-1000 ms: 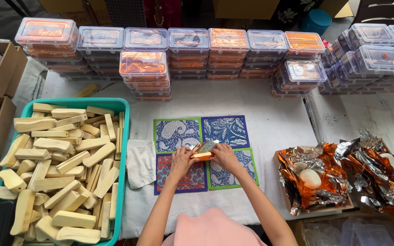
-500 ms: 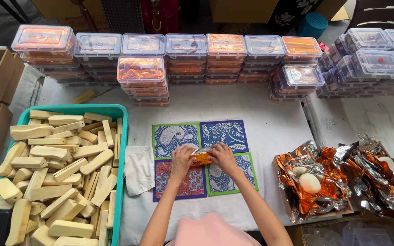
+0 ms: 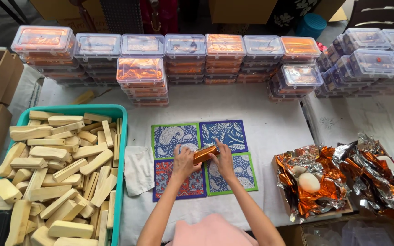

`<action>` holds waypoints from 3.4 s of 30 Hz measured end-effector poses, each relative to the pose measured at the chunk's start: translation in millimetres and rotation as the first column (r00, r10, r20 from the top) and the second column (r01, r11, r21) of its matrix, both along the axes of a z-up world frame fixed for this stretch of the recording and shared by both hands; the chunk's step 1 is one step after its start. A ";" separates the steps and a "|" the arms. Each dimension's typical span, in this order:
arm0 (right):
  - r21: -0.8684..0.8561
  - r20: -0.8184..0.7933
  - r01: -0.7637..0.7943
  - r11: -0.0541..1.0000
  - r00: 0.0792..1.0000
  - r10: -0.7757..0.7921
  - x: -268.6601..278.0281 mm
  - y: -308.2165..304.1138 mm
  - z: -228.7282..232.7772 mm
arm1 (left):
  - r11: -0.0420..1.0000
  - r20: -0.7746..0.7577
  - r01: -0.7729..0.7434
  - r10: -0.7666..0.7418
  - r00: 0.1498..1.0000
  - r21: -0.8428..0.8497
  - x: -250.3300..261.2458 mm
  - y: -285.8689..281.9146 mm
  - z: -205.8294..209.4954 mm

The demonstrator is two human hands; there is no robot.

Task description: The person wipes a white cloth on a patterned mat, then picks up two wooden blocks from a green bin. They wipe the blocks with the cloth, place them together, and wrap them in a sheet of orange foil. The wrapped bundle is placed on the mat.

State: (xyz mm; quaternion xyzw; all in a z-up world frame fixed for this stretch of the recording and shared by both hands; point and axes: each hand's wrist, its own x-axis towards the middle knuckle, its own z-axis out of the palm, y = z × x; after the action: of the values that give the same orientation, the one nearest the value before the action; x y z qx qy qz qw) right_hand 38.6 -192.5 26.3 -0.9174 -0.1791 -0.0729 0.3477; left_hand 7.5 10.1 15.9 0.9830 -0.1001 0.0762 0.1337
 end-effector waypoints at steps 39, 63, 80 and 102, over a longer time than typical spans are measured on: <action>-0.079 -0.139 -0.245 0.966 0.963 0.233 -39.5 -26.1 35.8 | 0.845 -0.186 -0.172 0.088 0.979 -0.507 -68.6 -12.8 18.8; 0.124 -0.387 -0.151 0.981 0.903 0.187 -28.3 -34.7 16.7 | 0.969 0.387 0.202 -0.242 0.890 0.141 -78.0 -16.4 5.1; 0.281 -0.570 0.231 0.932 0.821 -0.032 -50.7 -80.3 2.8 | 0.986 0.326 0.167 -0.163 0.931 0.014 -80.3 -19.7 6.6; -0.408 0.114 -0.169 0.897 0.966 0.234 -59.3 -33.8 19.1 | 0.984 0.131 0.176 -0.172 0.976 -0.012 -47.8 -19.1 4.4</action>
State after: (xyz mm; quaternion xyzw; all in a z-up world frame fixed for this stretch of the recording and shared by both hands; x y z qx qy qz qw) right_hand -20.6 -226.2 45.4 -0.9361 -0.3118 -0.0722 0.1458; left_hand -40.3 -9.0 20.3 0.9618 -0.1933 0.1287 0.1447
